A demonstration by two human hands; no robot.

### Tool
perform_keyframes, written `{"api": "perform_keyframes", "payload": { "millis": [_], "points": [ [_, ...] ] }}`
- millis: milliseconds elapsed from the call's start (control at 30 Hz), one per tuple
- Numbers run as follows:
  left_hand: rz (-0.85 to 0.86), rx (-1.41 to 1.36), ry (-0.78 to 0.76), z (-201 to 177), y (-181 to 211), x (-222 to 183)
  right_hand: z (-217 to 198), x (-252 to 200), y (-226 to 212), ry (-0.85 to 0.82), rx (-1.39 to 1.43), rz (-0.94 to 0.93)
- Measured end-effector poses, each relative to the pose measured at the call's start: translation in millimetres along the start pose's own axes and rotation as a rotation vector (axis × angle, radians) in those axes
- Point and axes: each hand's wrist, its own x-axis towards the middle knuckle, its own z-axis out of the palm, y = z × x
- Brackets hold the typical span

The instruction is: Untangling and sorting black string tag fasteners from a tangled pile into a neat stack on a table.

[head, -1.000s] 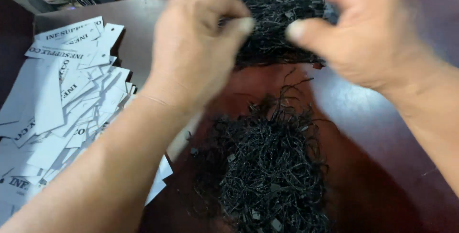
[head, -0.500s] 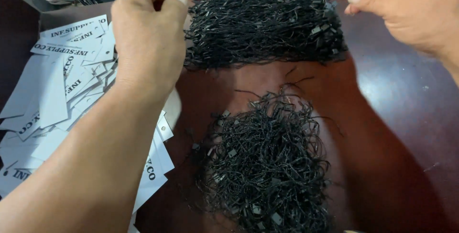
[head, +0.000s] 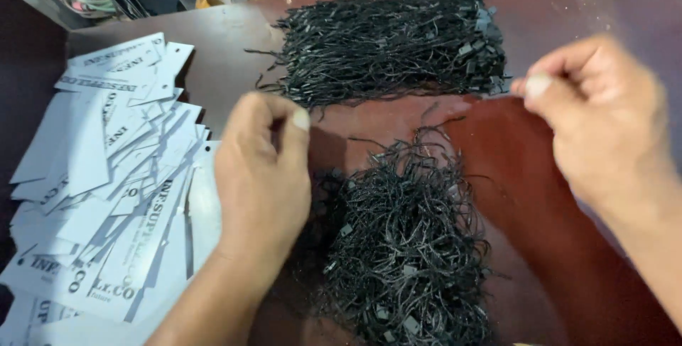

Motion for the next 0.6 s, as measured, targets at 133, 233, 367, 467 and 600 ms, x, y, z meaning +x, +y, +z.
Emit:
{"api": "perform_keyframes", "payload": {
  "millis": [133, 233, 367, 467, 600],
  "points": [
    [-0.041, -0.068, -0.032, -5.0, 8.5, -20.5, -0.2, -23.9, -5.6, 0.02, -0.08, 0.021],
    [0.01, -0.214, -0.126, -0.4, 19.0, -31.5, -0.6, -34.6, -17.6, -0.211, -0.043, -0.244],
    [0.131, -0.127, -0.202, 10.0, 21.0, -54.9, 10.2, -56.4, -32.0, -0.438, 0.033, -0.406],
    [0.201, -0.03, -0.225, 13.1, 20.9, -64.0, 10.7, -65.2, -35.5, -0.599, -0.246, -0.409],
    [0.282, -0.057, -0.274, 10.7, 26.2, -71.8, -4.5, -71.5, -37.5, -0.634, -0.148, -0.503]
  ]
}}
